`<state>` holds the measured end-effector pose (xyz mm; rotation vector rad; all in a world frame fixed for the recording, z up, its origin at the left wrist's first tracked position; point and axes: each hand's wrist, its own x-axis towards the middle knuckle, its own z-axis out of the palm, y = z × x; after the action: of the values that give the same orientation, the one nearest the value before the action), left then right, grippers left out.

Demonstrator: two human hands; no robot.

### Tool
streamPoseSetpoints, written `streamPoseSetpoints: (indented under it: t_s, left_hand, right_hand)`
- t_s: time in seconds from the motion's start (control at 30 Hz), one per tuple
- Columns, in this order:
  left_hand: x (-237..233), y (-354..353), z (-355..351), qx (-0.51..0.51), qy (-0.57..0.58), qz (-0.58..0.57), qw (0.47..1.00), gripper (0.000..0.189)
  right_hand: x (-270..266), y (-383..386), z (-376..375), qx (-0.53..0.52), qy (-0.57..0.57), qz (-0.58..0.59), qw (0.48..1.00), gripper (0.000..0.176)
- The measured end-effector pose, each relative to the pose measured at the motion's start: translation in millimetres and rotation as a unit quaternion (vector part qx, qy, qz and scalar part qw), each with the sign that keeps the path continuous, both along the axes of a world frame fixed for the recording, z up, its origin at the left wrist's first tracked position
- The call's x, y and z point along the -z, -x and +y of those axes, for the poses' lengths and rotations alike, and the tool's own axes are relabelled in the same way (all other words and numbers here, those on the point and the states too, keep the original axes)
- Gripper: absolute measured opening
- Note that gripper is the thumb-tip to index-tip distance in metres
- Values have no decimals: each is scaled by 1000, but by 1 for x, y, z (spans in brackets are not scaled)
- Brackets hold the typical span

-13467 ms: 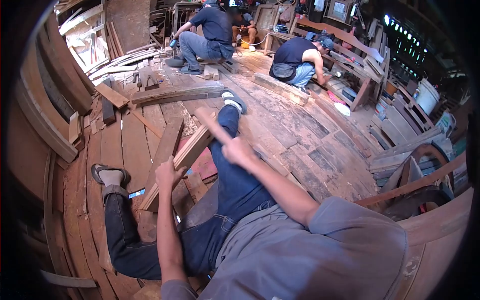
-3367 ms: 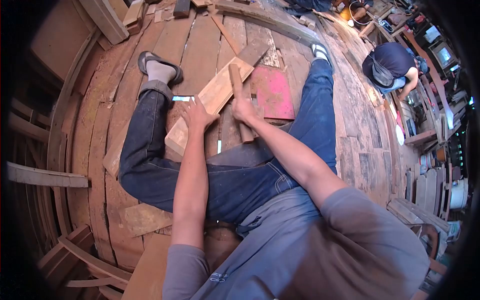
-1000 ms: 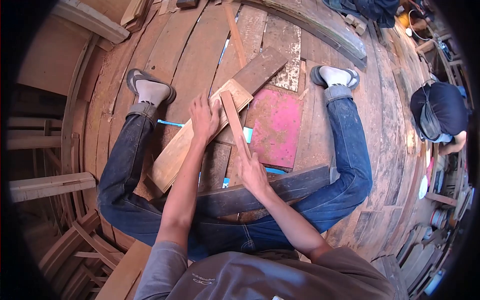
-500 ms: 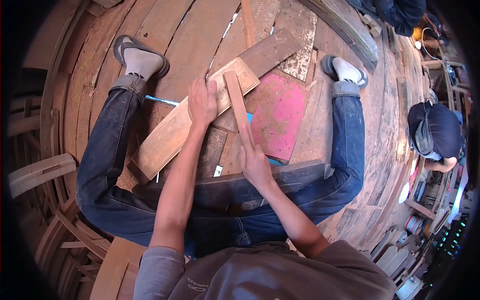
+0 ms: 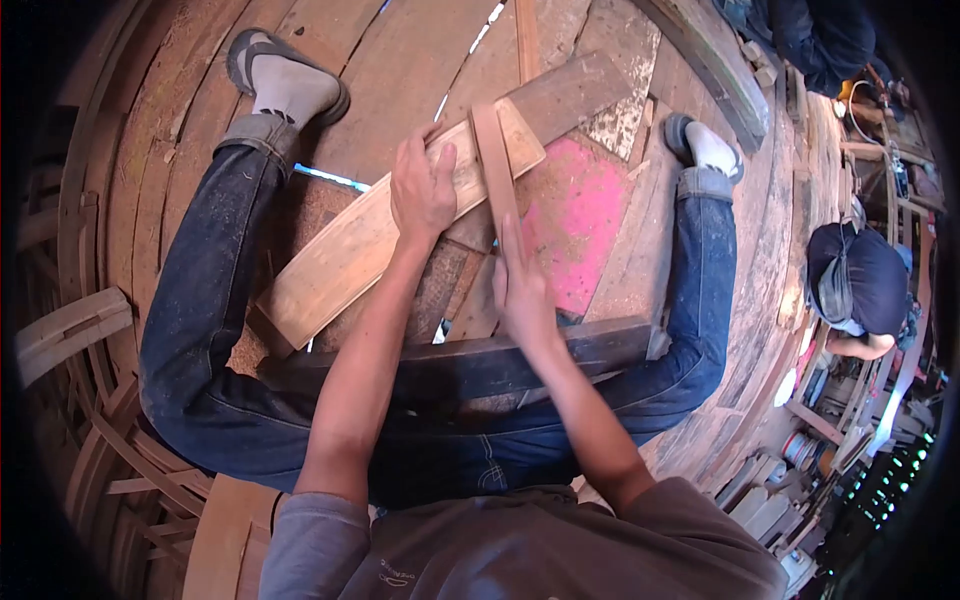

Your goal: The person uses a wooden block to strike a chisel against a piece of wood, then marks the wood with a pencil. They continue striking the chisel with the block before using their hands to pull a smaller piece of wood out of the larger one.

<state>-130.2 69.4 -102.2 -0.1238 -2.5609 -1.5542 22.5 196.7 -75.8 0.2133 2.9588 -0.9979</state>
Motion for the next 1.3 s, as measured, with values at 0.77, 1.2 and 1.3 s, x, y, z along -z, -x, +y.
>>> streamPoseSetpoints:
  t_s: [0.77, 1.2, 1.3]
  left_hand:
    - [9, 0, 0, -39, -26, 48, 998, 55]
    - [3, 1, -1, -12, -24, 66, 997, 62]
    - [8, 0, -1, -25, -32, 69, 997, 64]
  right_hand:
    - [0, -37, -8, 0, 6, 1, 1000, 70]
    - [-4, -35, -9, -6, 13, 38, 999, 68]
    - [-11, 43, -1, 28, 74, -154, 985, 67]
